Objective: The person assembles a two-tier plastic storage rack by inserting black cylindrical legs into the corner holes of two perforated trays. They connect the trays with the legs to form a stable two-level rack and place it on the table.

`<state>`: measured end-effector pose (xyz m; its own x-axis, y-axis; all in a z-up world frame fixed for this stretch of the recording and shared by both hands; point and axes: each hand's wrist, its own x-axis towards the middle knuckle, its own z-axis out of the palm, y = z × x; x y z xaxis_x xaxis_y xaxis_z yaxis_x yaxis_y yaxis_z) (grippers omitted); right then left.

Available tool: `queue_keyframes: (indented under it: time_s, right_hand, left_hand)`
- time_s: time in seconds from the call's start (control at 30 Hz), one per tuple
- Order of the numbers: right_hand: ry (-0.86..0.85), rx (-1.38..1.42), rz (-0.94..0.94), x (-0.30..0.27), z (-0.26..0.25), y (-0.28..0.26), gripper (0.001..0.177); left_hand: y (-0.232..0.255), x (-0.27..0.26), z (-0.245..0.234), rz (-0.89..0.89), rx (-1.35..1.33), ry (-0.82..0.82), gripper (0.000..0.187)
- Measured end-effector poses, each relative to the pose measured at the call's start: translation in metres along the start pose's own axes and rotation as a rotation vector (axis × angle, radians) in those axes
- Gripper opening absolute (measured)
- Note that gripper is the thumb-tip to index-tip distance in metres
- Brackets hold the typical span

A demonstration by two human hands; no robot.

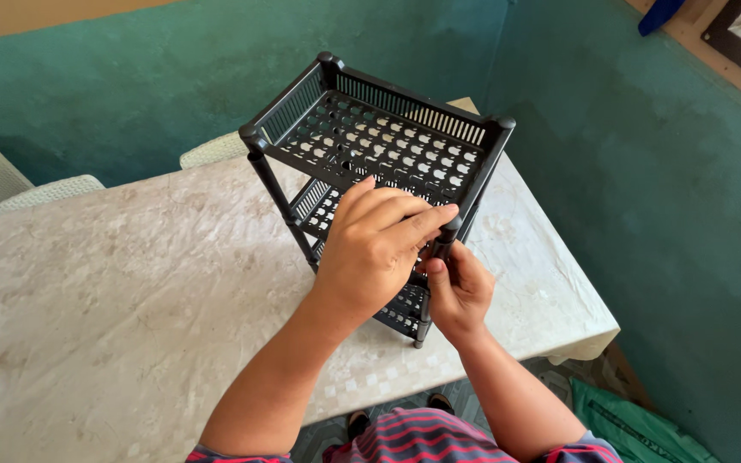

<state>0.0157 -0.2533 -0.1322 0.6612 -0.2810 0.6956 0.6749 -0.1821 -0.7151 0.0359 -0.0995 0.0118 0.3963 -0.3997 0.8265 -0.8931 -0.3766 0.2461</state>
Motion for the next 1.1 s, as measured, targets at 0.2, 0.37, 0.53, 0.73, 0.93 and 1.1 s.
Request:
queue_keyframes:
  time_s: [0.2,0.37,0.53,0.73,0.93,1.1]
  right_hand:
    - [-0.005,0.054,-0.003,0.002,0.008,-0.002,0.029]
    - [-0.066,0.077,0.009,0.008,0.007,-0.002,0.026]
    - [-0.043,-0.091,0.028,0.012,0.009,-0.001,0.035]
    - [-0.108,0.126,0.067,0.012,0.012,0.008,0.047]
    - [-0.337,0.518,0.172,0.026,-0.007,0.005,0.043]
    - [-0.209,0.109,0.149,0.022,0.005,-0.012,0.023]
  left_hand:
    - [0.000,-0.001,-0.001,-0.003,-0.003,0.009,0.027]
    - [0.000,0.000,-0.002,0.020,0.022,0.010,0.033]
    - [0.002,-0.001,-0.001,0.010,0.027,0.013,0.031]
    - [0.001,-0.001,-0.001,-0.003,0.021,0.005,0.030]
    - [0.002,-0.002,-0.002,-0.007,0.015,0.001,0.031]
    - [0.004,-0.001,-0.002,-0.006,0.018,-0.009,0.033]
